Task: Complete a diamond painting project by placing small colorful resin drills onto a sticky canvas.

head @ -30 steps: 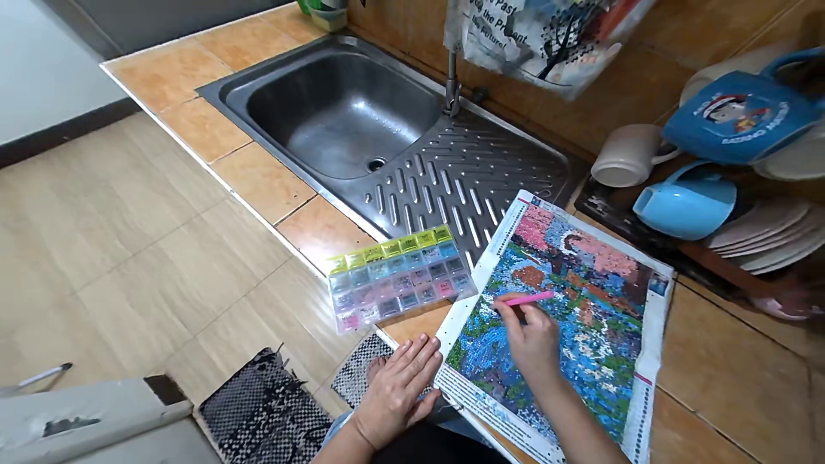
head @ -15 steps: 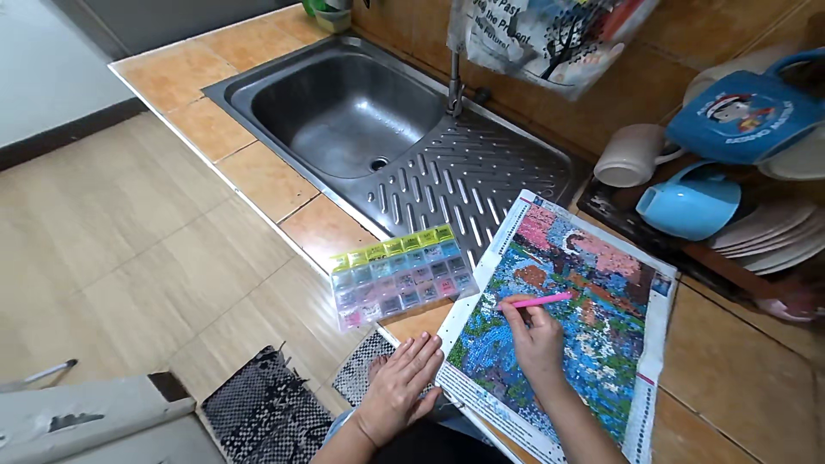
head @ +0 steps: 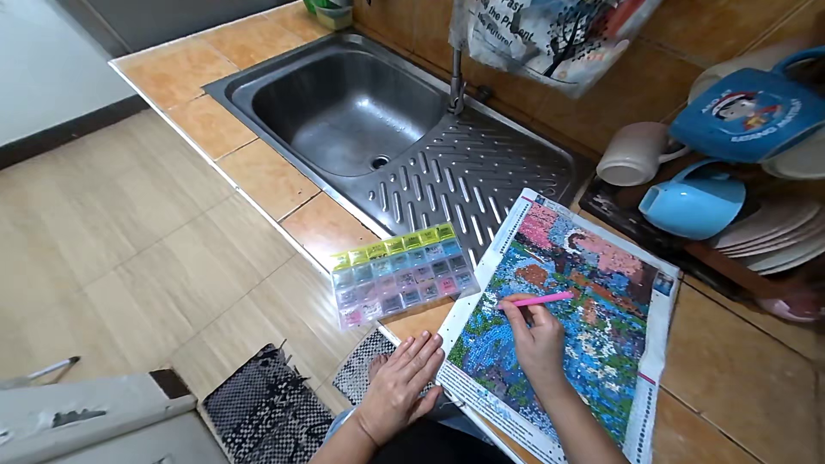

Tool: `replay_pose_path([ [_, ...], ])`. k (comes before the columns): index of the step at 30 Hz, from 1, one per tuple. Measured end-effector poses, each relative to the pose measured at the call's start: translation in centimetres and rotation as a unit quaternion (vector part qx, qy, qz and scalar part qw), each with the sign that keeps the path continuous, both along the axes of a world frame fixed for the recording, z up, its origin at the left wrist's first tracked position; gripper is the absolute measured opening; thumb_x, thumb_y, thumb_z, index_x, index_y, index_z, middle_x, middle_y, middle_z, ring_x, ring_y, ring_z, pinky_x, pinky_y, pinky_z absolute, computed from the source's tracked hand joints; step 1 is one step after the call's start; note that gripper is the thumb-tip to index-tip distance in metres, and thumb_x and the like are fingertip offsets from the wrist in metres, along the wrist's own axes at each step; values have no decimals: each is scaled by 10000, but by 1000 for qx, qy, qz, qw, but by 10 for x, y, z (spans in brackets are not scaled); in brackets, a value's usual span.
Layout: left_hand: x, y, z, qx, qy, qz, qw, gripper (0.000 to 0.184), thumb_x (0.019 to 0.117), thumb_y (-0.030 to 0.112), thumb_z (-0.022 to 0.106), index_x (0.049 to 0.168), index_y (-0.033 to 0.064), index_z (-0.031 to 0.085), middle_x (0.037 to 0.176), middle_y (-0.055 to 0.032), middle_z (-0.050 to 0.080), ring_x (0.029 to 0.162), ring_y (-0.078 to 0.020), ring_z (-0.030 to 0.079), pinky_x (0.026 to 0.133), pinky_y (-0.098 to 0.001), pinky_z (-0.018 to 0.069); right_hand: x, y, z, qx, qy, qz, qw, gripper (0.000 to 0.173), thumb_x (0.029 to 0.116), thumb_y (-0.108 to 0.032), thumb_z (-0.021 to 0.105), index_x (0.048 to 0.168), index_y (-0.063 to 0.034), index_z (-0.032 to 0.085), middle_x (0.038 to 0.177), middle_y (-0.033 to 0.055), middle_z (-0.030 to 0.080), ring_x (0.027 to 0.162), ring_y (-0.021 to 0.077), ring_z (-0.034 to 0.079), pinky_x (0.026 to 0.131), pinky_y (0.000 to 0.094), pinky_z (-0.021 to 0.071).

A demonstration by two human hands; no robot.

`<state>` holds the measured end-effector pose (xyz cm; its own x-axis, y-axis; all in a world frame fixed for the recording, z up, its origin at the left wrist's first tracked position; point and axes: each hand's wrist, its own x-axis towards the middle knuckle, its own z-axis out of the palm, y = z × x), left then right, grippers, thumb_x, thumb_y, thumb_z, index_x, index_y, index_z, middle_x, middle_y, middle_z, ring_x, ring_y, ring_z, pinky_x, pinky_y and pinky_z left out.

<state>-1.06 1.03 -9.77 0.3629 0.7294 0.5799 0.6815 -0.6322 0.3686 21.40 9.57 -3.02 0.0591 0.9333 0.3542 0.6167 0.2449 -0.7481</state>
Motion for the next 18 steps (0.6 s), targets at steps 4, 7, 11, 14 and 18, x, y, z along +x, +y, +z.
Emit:
replay_pose_path([
  [4, 0, -1, 2, -6, 3, 3, 1000, 447, 1077, 372, 416, 1349, 71, 602, 1422, -105, 628, 1404, -210, 513, 1193, -347, 330, -1, 0, 0, -7, 7, -3, 1000, 216, 959, -159, 606, 982, 30, 708, 880, 93, 707, 751, 77, 656, 720, 219, 544],
  [7, 0, -1, 2, -5, 4, 2, 1000, 445, 1077, 372, 418, 1348, 70, 601, 1417, -108, 630, 1401, -211, 514, 1193, -344, 329, 0, 0, 0, -6, 10, -3, 1000, 206, 961, -152, 604, 981, 27, 705, 866, 81, 703, 740, 57, 642, 710, 206, 532],
  [11, 0, 0, 2, -5, 8, 3, 1000, 444, 1073, 373, 418, 1347, 75, 601, 1417, -105, 630, 1399, -210, 517, 1191, -347, 331, -1, 0, 0, 1, 15, 1, 1000, 201, 964, -153, 593, 979, 16, 701, 864, 58, 702, 741, 36, 638, 716, 189, 527],
  [14, 0, -1, 2, -7, 6, 2, 1000, 441, 1074, 368, 420, 1350, 75, 598, 1419, -107, 629, 1399, -211, 517, 1189, -346, 334, -1, 0, -1, 3, 18, -2, 1000, 211, 964, -163, 593, 983, 17, 701, 855, 56, 701, 736, 31, 638, 711, 181, 528],
  [18, 0, -1, 2, -6, 3, 3, 1000, 440, 1073, 369, 425, 1342, 69, 604, 1416, -110, 631, 1403, -215, 513, 1193, -346, 328, -1, 0, -1, -1, 19, -3, 1000, 210, 965, -156, 595, 988, 24, 702, 858, 61, 699, 734, 31, 633, 706, 180, 524],
])
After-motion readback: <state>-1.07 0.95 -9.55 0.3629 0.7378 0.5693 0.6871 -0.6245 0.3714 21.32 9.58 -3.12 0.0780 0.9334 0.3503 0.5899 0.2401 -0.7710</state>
